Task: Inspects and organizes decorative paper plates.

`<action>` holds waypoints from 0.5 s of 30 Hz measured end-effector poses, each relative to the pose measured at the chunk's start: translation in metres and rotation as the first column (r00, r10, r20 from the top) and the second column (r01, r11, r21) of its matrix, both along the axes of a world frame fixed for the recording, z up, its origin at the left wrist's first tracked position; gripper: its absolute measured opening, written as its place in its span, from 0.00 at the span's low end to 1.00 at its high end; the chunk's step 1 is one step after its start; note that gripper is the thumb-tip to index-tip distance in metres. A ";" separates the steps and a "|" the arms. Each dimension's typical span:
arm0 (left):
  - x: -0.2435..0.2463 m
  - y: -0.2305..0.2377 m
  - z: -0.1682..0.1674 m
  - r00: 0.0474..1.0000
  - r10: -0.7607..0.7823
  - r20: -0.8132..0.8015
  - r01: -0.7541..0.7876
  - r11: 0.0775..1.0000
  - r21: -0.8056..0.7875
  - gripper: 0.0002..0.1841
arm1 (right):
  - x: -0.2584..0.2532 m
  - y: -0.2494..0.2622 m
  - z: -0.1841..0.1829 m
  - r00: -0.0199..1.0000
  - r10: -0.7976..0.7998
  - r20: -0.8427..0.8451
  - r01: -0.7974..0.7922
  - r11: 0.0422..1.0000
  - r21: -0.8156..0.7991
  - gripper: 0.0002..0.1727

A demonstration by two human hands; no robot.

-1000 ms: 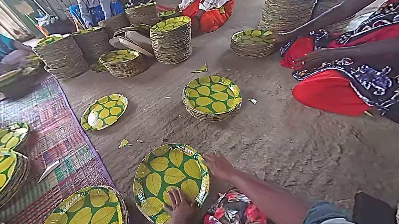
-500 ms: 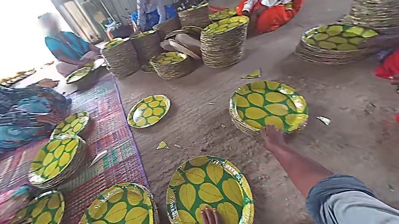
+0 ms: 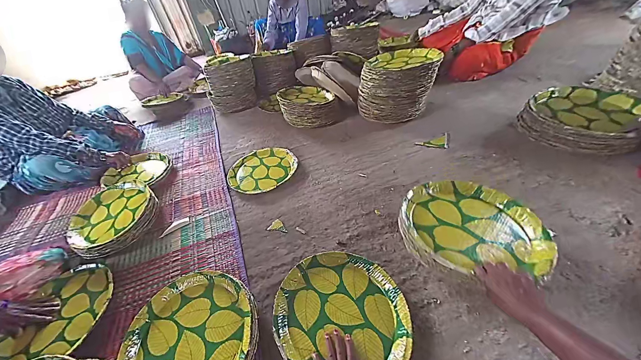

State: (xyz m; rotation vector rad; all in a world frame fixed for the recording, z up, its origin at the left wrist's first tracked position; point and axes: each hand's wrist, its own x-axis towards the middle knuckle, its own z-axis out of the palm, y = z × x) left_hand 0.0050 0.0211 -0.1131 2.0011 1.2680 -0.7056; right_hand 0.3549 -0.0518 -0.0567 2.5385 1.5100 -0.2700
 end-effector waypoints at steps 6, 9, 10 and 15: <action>-0.001 -0.005 -0.003 0.999 -0.004 0.039 0.000 0.997 0.082 0.51 | -0.068 -0.153 -0.009 0.995 0.048 -0.092 -0.047 0.999 0.008 0.18; -0.004 -0.009 -0.005 0.999 -0.013 0.052 0.006 0.991 0.132 0.51 | -0.087 -0.178 -0.002 0.987 -0.045 -0.156 0.041 0.999 -0.027 0.19; -0.006 -0.012 -0.005 0.999 -0.018 0.051 0.011 0.990 0.141 0.51 | -0.089 -0.177 0.007 0.972 -0.119 -0.203 0.102 0.991 -0.093 0.22; -0.007 -0.013 0.005 0.993 -0.006 0.118 -0.016 0.982 0.187 0.44 | -0.102 -0.121 0.062 0.912 -0.207 -0.355 0.216 0.976 -0.015 0.29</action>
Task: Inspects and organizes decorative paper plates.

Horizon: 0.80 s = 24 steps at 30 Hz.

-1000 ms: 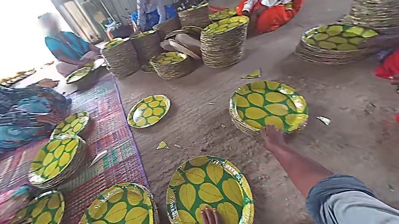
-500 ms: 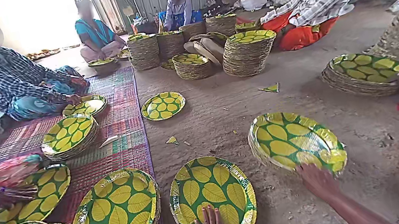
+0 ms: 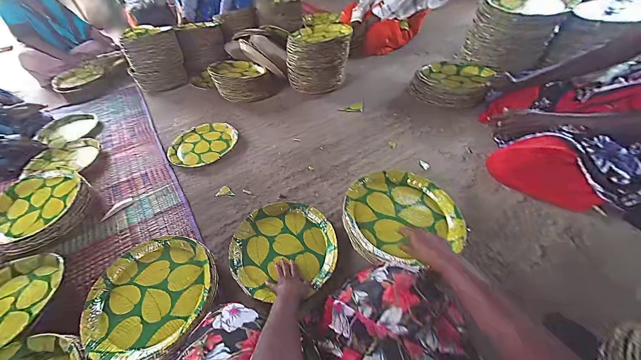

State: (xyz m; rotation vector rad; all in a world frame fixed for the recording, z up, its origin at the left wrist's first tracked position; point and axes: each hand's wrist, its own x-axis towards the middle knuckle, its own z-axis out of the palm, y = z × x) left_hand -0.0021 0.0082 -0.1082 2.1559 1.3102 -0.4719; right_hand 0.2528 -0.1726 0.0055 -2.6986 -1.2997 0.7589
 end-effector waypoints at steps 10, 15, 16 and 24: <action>-0.030 -0.005 0.049 0.979 -0.111 -0.169 0.079 0.980 -0.183 0.35 | -0.067 0.079 -0.049 0.989 -0.058 0.133 0.071 0.993 -0.092 0.22; -0.028 -0.001 0.047 0.996 -0.021 -0.086 0.010 0.992 -0.128 0.35 | -0.060 0.071 -0.039 0.981 -0.110 0.159 0.101 0.993 0.067 0.24; -0.028 0.001 0.048 1.000 0.029 -0.010 -0.030 0.997 -0.068 0.35 | -0.057 0.069 -0.041 0.976 -0.117 0.185 0.088 0.984 0.157 0.23; -0.020 0.014 0.053 0.851 -0.031 0.524 -0.329 0.747 0.578 0.34 | -0.078 0.078 -0.065 0.719 0.623 0.308 -0.695 0.652 0.302 0.18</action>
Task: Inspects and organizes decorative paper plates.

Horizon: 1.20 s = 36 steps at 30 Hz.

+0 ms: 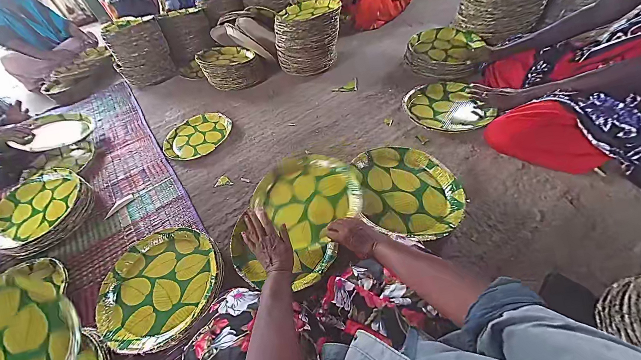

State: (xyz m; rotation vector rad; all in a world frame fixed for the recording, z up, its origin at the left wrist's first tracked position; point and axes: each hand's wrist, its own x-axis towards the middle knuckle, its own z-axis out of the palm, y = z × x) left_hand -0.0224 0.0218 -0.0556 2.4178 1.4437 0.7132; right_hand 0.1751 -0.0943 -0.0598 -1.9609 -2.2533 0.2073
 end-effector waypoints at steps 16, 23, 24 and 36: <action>0.015 -0.010 -0.052 0.830 -0.297 -0.473 -0.043 0.810 -0.585 0.52 | 0.023 0.013 0.011 0.612 -0.785 0.099 0.759 0.547 -0.354 0.24; 0.024 -0.005 -0.028 0.997 -0.022 -0.074 0.011 0.990 -0.142 0.38 | 0.010 0.005 0.011 0.888 -0.448 -0.106 0.455 0.889 0.053 0.20; 0.025 -0.003 -0.023 0.999 0.014 0.030 -0.013 1.000 -0.020 0.36 | 0.005 0.004 0.009 0.948 -0.306 -0.092 0.310 0.950 0.029 0.20; 0.015 -0.012 -0.048 0.808 -0.367 -0.462 0.005 0.787 -0.617 0.54 | 0.022 0.015 -0.002 0.698 -0.714 0.049 0.688 0.650 -0.323 0.27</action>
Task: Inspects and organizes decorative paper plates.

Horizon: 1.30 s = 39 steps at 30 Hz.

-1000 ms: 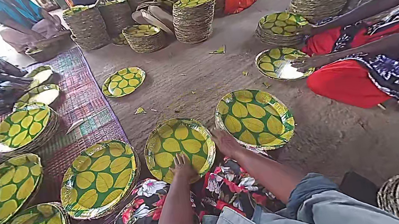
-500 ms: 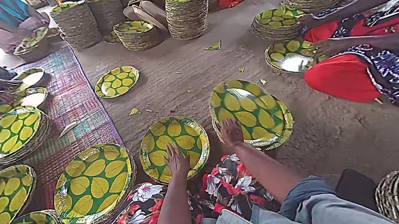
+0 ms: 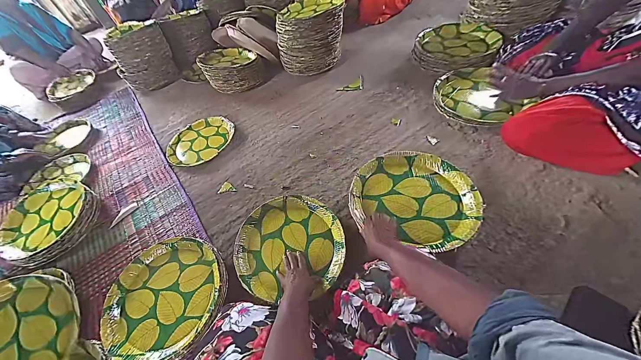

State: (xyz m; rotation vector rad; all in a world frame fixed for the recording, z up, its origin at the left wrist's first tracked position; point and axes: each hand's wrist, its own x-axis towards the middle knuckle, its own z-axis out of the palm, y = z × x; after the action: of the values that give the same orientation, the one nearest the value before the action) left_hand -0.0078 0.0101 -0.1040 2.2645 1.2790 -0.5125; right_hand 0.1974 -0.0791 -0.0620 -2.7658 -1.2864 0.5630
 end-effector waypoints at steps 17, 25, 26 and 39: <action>0.005 0.007 0.027 0.866 0.129 0.483 -0.293 0.914 0.281 0.38 | -0.007 -0.012 0.012 0.975 0.159 0.158 -0.208 0.900 0.383 0.20; -0.002 0.000 0.020 0.988 0.027 0.155 -0.046 0.991 0.123 0.37 | -0.013 -0.001 -0.016 0.757 0.652 -0.032 -0.645 0.754 0.125 0.24; -0.002 -0.003 0.012 0.998 0.026 0.063 -0.029 0.999 0.040 0.40 | -0.011 -0.002 -0.013 0.830 0.555 -0.053 -0.549 0.830 0.098 0.30; 0.007 -0.008 0.013 0.994 0.109 0.008 -0.109 0.994 0.009 0.43 | 0.006 -0.004 0.007 0.994 -0.105 0.041 0.099 0.987 0.130 0.24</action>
State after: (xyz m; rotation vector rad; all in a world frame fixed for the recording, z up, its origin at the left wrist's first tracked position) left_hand -0.0009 0.0017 -0.0908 2.1879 1.3944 -0.4588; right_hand 0.2032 -0.0833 -0.0548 -2.7354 -1.1384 0.3959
